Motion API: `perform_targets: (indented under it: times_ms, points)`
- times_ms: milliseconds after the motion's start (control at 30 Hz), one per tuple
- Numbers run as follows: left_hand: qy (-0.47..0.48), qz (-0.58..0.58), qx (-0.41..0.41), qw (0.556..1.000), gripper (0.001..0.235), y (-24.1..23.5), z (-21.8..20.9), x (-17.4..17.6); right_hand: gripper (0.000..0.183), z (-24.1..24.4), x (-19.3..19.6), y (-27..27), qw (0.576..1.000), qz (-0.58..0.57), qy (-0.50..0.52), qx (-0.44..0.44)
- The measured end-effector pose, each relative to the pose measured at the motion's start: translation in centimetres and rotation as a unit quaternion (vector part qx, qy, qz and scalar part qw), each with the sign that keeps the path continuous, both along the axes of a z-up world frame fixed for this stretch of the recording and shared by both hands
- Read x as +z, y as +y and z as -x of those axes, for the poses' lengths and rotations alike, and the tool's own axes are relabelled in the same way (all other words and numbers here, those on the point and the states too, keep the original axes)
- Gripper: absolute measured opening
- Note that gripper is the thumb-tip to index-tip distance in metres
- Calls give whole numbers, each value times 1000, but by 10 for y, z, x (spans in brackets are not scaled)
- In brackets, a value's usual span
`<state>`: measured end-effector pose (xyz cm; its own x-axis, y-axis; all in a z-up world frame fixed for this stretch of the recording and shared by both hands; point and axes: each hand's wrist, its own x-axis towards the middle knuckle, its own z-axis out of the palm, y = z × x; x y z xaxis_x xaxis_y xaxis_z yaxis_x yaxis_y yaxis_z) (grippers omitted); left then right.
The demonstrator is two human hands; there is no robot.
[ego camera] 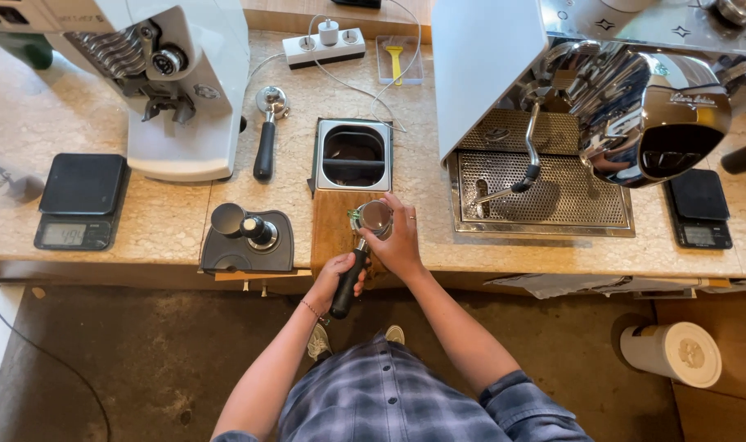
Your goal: The person measures coffee grounds into a portafilter, levels and tamps the grounds, then attaches the portafilter to an espresso machine to brew espresso into two small glasses. The espresso is poured into two larger plastic cups, and the portafilter is rinsed and set aside.
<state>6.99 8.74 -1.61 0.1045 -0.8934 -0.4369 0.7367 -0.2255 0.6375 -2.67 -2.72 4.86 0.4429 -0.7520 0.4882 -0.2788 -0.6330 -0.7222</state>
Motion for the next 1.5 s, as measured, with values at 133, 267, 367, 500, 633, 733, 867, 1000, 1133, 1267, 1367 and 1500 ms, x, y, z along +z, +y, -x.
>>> perform_targets:
  times_ms: [133, 267, 367, 500, 633, 733, 867, 1000, 1133, 1267, 1367, 1500]
  points:
    - [42, -1, 16, 999, 35, 1, 8, 4, 77, 6, -9, -3, 999, -29, 18, -2]
    - [28, -5, 28, 999, 39, -1, 13, 4, 73, 9, -11, -3, 994, -107, -11, 14]
    - [12, -15, 33, 999, 40, -2, 17, 4, 75, 14, -19, -2, 990, -142, -15, 14]
    - [-15, -32, 39, 999, 40, -3, 19, 7, 73, 18, -23, -3, 987, -161, -15, 12]
    - [-26, -36, 38, 998, 40, -4, 19, 6, 74, 21, -24, -4, 986, -165, -18, 10]
    - [-34, -37, 36, 998, 40, -5, 19, 8, 78, 21, -19, -3, 985, -170, -22, 20]
    - [-33, -46, 40, 998, 40, -5, 20, 12, 85, 22, -12, -4, 998, -56, -34, 26]
    - [-32, -47, 41, 998, 38, -4, 20, 10, 79, 22, 2, -2, 996, 84, -37, 14]
    - [-41, -50, 38, 997, 38, 1, 22, 12, 67, 24, -13, 4, 985, 129, 115, 18]
    - [-47, -53, 39, 997, 38, -2, 21, 12, 72, 23, -16, 2, 989, 114, 90, 28]
    - [-47, -54, 36, 997, 38, -1, 22, 14, 75, 25, -8, 2, 990, 98, 93, 31]
    - [-43, -50, 40, 997, 38, -2, 23, 5, 92, 25, -11, -4, 998, -57, -17, 33]
